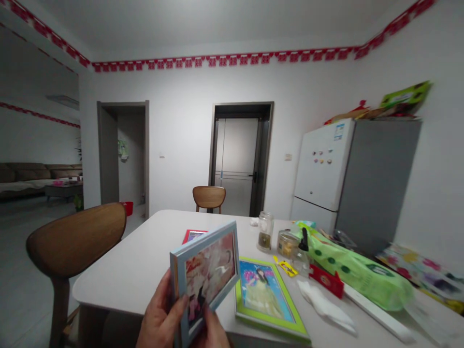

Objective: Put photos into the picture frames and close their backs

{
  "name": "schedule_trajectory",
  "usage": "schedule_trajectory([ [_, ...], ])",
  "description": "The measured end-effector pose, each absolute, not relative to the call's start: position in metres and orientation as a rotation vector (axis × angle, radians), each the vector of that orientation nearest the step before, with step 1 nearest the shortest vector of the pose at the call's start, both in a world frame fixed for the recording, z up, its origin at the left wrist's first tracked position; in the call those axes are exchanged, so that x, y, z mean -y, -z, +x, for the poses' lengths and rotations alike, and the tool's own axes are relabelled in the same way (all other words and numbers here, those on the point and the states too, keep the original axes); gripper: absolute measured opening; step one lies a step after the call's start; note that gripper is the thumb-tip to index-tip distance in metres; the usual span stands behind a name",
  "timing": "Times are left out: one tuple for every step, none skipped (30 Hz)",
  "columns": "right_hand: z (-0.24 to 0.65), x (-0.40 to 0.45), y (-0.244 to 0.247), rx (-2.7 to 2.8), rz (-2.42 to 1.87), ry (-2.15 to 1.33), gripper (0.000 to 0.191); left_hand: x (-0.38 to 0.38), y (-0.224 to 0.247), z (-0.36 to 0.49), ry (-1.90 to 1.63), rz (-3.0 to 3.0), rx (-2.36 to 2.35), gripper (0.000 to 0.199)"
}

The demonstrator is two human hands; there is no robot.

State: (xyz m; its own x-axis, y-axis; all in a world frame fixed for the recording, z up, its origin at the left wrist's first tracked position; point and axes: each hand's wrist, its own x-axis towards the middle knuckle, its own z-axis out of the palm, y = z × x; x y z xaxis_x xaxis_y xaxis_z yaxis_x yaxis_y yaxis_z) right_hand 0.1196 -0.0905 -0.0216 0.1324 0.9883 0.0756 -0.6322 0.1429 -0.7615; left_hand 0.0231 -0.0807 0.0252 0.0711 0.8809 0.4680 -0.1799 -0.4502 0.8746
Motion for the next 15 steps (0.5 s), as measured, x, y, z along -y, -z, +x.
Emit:
schedule_trajectory([
  [0.131, 0.092, 0.017, 0.636, -0.712, -1.261, 0.049, 0.08, -0.03, 0.028, -1.525, 1.412, -0.647, 0.057],
  [0.146, 0.094, 0.012, 0.585, -0.789, -1.193, 0.053, 0.08, -0.035, 0.033, -1.498, 1.365, -0.567, 0.06],
  [0.163, 0.098, 0.007, 0.549, -0.87, -1.128, 0.055, 0.079, -0.038, 0.038, -1.447, 1.33, -0.507, 0.062],
  [0.183, 0.102, 0.002, 0.539, -0.958, -1.065, 0.055, 0.079, -0.04, 0.043, -1.382, 1.305, -0.466, 0.062],
  [0.204, 0.106, -0.001, 0.541, -1.052, -1.0, 0.053, 0.078, -0.039, 0.049, -1.312, 1.291, -0.436, 0.061],
  [0.225, 0.11, -0.004, 0.563, -1.142, -0.94, 0.051, 0.077, -0.037, 0.057, -1.245, 1.285, -0.411, 0.061],
  [0.246, 0.112, -0.005, 0.603, -1.22, -0.903, 0.048, 0.075, -0.033, 0.065, -1.188, 1.287, -0.392, 0.059],
  [0.266, 0.113, -0.005, 0.659, -1.283, -0.869, 0.045, 0.073, -0.027, 0.075, -1.144, 1.299, -0.376, 0.057],
  [0.284, 0.112, -0.003, 0.706, -1.356, -0.843, 0.042, 0.071, -0.021, 0.085, -1.113, 1.323, -0.367, 0.054],
  [0.3, 0.111, -0.001, 0.744, -1.435, -0.806, 0.04, 0.067, -0.014, 0.095, -1.092, 1.361, -0.374, 0.05],
  [0.314, 0.108, 0.003, 0.782, -1.515, -0.761, 0.038, 0.064, -0.007, 0.104, -1.076, 1.415, -0.401, 0.045],
  [0.325, 0.104, 0.006, 0.812, -1.594, -0.709, 0.036, 0.06, -0.001, 0.113, -1.065, 1.48, -0.449, 0.041],
  [0.335, 0.1, 0.01, 0.843, -1.665, -0.66, 0.034, 0.056, 0.005, 0.12, -1.054, 1.548, -0.515, 0.037],
  [0.342, 0.096, 0.013, 0.875, -1.732, -0.609, 0.032, 0.053, 0.011, 0.127, -1.037, 1.614, -0.59, 0.034],
  [0.348, 0.093, 0.015, 0.907, -1.794, -0.561, 0.03, 0.05, 0.017, 0.131, -1.019, 1.672, -0.669, 0.033],
])
